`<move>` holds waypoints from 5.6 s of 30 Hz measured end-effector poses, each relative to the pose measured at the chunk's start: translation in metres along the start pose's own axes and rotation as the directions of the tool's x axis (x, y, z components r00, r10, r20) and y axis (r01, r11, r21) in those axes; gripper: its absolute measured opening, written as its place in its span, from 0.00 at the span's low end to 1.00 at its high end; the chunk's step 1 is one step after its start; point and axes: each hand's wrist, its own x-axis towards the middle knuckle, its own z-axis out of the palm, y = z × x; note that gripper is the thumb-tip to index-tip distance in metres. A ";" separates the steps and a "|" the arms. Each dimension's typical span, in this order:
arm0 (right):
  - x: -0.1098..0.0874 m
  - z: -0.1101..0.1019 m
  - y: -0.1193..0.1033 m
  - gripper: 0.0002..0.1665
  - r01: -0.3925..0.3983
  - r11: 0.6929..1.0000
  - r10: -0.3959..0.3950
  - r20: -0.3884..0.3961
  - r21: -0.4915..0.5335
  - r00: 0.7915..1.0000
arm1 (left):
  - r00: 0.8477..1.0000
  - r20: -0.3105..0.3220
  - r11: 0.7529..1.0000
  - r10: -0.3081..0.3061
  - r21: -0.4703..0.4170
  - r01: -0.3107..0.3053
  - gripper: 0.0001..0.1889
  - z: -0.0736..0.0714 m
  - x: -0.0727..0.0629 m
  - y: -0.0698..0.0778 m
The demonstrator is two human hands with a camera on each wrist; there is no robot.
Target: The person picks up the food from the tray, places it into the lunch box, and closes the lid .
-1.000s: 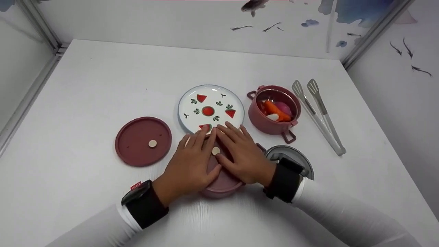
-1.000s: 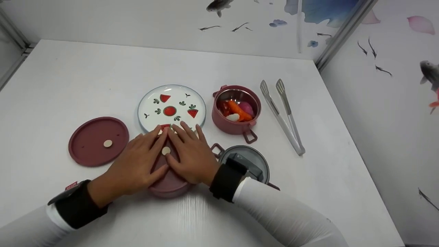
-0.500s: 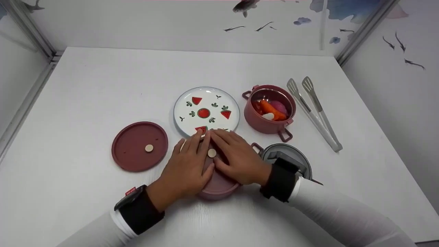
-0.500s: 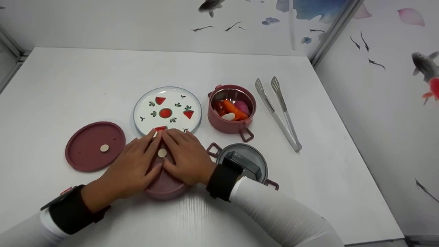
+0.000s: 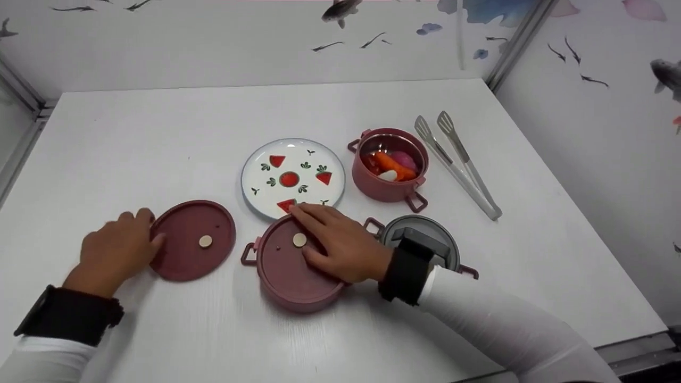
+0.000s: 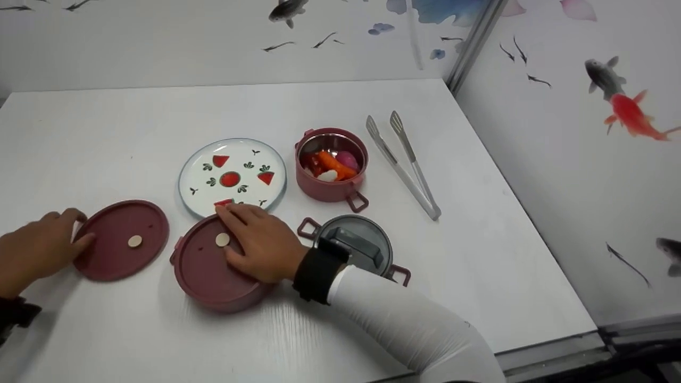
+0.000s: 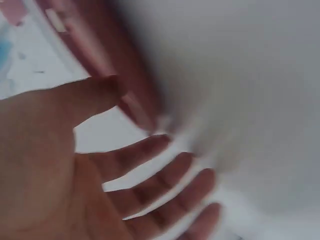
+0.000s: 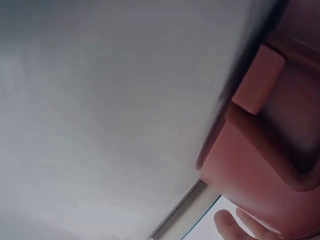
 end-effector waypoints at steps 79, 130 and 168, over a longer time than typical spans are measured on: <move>0.022 -0.106 0.171 0.38 -0.421 0.887 0.405 -0.118 -0.188 0.906 | 0.945 0.010 0.944 0.326 -0.056 -0.325 0.35 0.012 0.209 0.340; -0.031 -0.098 0.167 0.32 -0.588 0.668 0.670 -0.026 0.456 0.742 | 0.964 0.024 0.948 0.264 -0.189 -0.255 0.37 0.001 0.204 0.341; -0.033 -0.139 0.053 0.23 -0.104 0.836 0.271 -0.241 0.539 0.932 | 0.923 0.048 0.723 0.383 -0.637 -0.267 0.22 -0.080 0.080 0.222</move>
